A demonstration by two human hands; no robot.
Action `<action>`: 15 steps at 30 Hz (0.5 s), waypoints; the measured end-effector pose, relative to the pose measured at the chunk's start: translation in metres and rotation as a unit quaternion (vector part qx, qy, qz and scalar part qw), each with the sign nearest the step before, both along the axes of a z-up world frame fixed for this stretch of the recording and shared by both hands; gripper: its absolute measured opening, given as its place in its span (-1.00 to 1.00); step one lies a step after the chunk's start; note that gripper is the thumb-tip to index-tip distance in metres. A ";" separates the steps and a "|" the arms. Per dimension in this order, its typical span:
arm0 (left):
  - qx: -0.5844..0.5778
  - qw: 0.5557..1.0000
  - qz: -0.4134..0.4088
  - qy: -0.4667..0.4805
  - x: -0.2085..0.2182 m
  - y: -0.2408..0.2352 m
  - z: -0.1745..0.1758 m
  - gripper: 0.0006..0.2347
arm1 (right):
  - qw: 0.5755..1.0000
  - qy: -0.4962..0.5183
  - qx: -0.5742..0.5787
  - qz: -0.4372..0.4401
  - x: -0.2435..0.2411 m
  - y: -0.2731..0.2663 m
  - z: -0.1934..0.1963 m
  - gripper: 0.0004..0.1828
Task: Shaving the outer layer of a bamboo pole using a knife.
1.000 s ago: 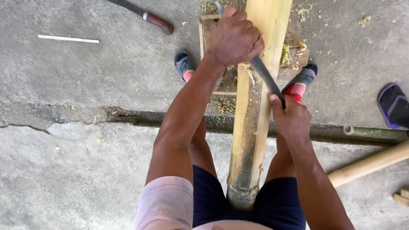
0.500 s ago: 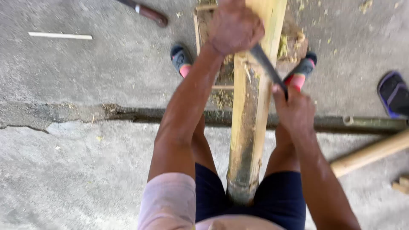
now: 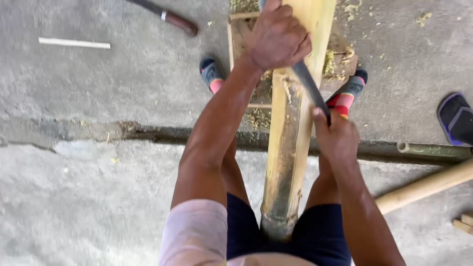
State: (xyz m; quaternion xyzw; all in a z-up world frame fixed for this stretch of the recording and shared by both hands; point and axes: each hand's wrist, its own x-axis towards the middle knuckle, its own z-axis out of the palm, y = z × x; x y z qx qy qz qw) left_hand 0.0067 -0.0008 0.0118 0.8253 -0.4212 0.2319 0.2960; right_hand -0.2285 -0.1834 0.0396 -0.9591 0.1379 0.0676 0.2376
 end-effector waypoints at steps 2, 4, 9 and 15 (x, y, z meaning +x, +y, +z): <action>-0.021 1.000 -0.009 0.007 -0.018 0.005 -0.007 -0.77 | 0.988 0.133 0.036 -0.063 0.011 0.008 0.029 -0.42; -0.017 1.000 -0.010 -0.004 -0.019 -0.008 -0.009 -0.77 | 0.994 0.095 -0.003 -0.061 -0.014 0.005 0.013 -0.43; 0.027 0.999 -0.001 -0.031 -0.007 -0.005 -0.031 -0.73 | 0.996 0.067 0.020 -0.056 0.002 0.003 0.012 -0.44; 0.007 1.000 -0.008 0.012 -0.009 -0.006 -0.018 -0.75 | 0.999 0.020 0.033 -0.032 -0.011 -0.001 0.001 -0.53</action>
